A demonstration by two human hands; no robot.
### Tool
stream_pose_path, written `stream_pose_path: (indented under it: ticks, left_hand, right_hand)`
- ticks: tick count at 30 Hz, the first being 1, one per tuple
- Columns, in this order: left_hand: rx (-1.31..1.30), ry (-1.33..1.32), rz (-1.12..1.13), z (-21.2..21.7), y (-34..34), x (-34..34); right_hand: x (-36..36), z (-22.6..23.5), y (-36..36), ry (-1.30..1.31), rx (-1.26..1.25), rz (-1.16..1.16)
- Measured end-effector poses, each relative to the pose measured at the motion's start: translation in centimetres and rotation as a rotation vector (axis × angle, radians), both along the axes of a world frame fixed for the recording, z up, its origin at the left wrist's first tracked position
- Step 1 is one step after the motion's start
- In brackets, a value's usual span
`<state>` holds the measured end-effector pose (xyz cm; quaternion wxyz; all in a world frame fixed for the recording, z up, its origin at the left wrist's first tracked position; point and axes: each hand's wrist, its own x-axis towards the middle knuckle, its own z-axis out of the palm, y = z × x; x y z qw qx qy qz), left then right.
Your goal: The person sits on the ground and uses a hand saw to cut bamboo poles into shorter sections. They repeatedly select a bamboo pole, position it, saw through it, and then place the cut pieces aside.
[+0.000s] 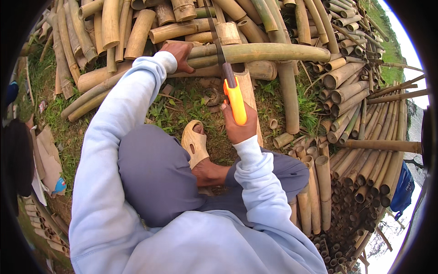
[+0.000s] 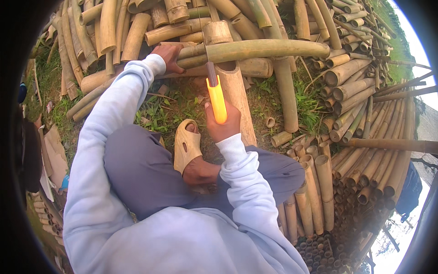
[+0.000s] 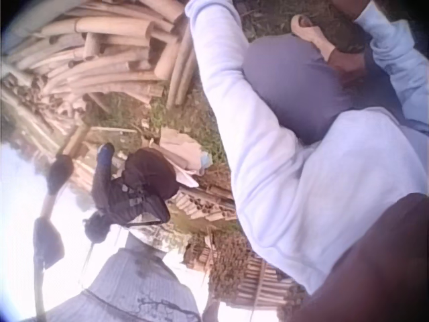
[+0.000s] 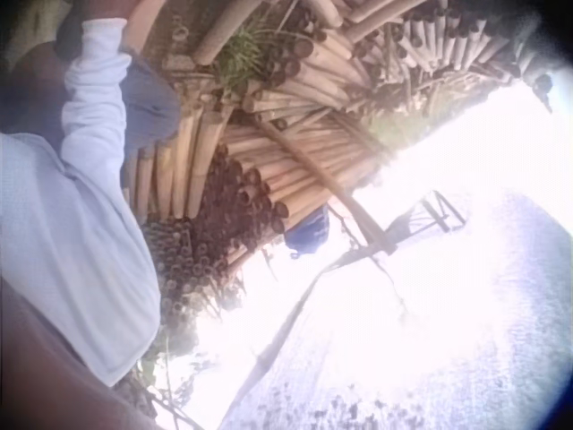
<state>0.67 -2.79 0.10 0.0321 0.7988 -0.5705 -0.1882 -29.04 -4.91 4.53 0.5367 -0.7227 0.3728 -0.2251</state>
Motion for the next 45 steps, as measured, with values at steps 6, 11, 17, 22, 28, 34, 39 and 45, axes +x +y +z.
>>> stream_pose_path:
  ticks: [6,11,17,22,28,34,39,45]
  left_hand:
    - [0.021,-0.001,0.013,-0.6,-0.1,0.8]
    - [-0.051,0.005,-0.023,0.3,-0.5,0.2]
    - [-0.06,-0.055,-0.004,-0.7,0.4,1.1]
    - [-0.071,-0.047,-0.029,0.0,0.2,0.6]
    - [-0.044,-0.024,-0.051,0.2,-1.5,-0.1]
    - [0.011,-0.013,0.0,-1.2,0.6,0.9]
    - [-0.011,-0.058,-0.021,-0.9,-0.1,1.1]
    - [0.028,-0.047,-0.003,-0.6,-0.1,0.7]
  right_hand:
    - [-15.3,5.7,8.7,0.255,-0.165,0.055]
    - [-2.6,0.3,-0.5,0.096,-0.062,0.033]
    - [-6.0,0.9,3.0,0.112,-0.118,0.03]
    - [-15.6,5.8,8.2,0.292,-0.141,0.083]
    - [-0.8,-0.2,-0.5,0.012,-0.068,-0.028]
    - [-11.8,2.5,6.2,0.121,-0.112,0.049]
    - [-9.8,1.6,3.8,0.229,-0.02,0.044]
    - [-3.1,-1.6,1.1,0.037,0.029,0.0]
